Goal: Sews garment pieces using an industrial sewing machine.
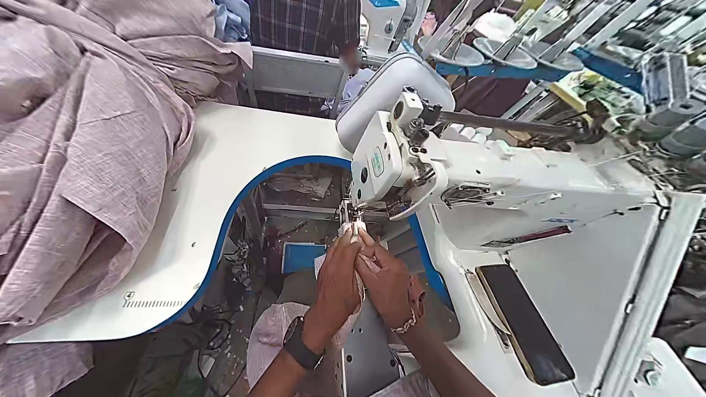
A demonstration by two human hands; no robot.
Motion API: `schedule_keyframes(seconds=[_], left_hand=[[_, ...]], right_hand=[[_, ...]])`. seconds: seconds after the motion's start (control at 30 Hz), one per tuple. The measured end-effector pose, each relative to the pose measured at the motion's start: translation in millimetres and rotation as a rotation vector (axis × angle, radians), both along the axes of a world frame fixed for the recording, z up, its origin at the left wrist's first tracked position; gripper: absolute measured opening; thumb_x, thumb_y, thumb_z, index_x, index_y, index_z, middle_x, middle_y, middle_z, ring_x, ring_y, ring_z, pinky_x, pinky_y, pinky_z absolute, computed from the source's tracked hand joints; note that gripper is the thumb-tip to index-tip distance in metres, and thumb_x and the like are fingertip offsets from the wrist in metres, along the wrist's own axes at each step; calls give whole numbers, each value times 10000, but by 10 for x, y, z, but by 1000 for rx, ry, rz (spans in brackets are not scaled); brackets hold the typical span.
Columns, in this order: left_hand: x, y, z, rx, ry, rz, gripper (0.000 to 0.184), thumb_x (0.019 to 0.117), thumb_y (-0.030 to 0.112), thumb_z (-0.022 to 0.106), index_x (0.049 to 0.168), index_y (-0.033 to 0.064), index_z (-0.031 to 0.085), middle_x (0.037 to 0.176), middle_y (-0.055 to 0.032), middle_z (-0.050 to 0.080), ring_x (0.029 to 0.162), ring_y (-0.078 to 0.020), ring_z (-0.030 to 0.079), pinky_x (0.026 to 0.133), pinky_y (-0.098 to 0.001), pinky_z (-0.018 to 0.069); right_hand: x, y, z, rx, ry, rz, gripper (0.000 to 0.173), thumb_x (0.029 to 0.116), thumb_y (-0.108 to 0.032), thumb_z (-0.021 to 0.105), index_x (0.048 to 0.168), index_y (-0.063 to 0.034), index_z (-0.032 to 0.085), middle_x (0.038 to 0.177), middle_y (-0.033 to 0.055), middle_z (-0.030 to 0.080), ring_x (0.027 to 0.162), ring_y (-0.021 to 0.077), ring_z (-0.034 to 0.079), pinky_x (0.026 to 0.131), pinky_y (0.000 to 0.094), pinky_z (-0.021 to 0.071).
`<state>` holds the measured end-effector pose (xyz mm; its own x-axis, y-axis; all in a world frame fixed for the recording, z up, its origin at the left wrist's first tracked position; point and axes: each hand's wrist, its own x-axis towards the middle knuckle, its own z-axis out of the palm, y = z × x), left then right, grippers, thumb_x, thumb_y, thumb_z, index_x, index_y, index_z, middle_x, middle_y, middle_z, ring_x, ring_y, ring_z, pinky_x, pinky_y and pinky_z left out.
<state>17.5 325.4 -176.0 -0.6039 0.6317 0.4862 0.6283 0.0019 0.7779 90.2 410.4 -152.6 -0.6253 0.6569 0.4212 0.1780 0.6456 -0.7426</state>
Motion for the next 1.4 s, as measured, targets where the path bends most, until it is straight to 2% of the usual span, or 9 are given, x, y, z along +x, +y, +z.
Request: schedule_keyframes(seconds=[0.1,0.27,0.6,0.8,1.03,1.1,1.17,1.23,1.4], left_hand=[[-2,43,0,-1,23,35,324,896,7,507,1146,-70,699,1323,-262,649,1260,-398,626,1068,-459,504],[-4,84,-15,6,43,65,315,902,47,513,1129,-58,706,1299,-240,671,1247,-372,640,1060,-434,511],[-7,146,-19,9,81,119,272,933,70,521,1089,-67,696,1270,-245,681,1217,-361,660,1039,-414,523],[-34,189,-29,32,26,142,241,938,42,523,1062,-77,692,1243,-250,689,1188,-340,676,1014,-398,541],[-155,280,-17,-14,101,186,121,900,19,559,936,-75,628,1203,-284,683,1070,-376,708,866,-438,580],[-122,169,72,-61,12,155,173,926,40,582,997,-96,663,1070,-246,695,1019,-377,686,886,-484,555],[-61,-35,280,-185,-252,48,314,1036,237,521,1137,-35,641,839,-79,636,774,-200,631,740,-394,539],[37,-329,428,-338,-452,-88,407,1039,371,523,1207,13,618,715,-7,559,625,-138,548,641,-356,488],[386,-554,345,-342,-275,53,246,1017,197,554,991,3,703,669,-66,604,605,-180,581,622,-377,486]], right_hand=[[-63,137,19,-318,47,61,116,807,-77,696,716,-40,633,1171,132,754,1159,94,687,939,239,550],[-51,110,8,23,-42,-17,145,804,-173,717,759,-35,727,1088,139,779,1007,174,754,794,316,582],[-50,235,88,-264,-1,76,85,818,-104,706,755,-48,692,1140,109,771,1133,88,707,920,240,563],[-51,123,-65,278,-24,-9,167,878,-164,678,844,-32,774,1121,166,763,902,211,754,735,303,590],[-90,74,31,399,-74,-66,193,896,-146,650,847,10,754,706,155,656,587,272,657,516,383,531],[0,44,167,347,-145,-70,178,888,-133,683,869,28,756,748,186,689,652,327,690,586,454,559],[256,27,544,205,-339,-53,206,926,-139,707,971,54,762,900,236,737,837,404,728,768,562,571],[643,6,689,118,-486,-38,218,922,-160,716,937,54,750,831,229,717,805,411,709,752,608,539],[1407,363,331,-229,-625,306,257,874,-307,693,851,-52,717,716,26,653,704,153,641,691,437,508]])
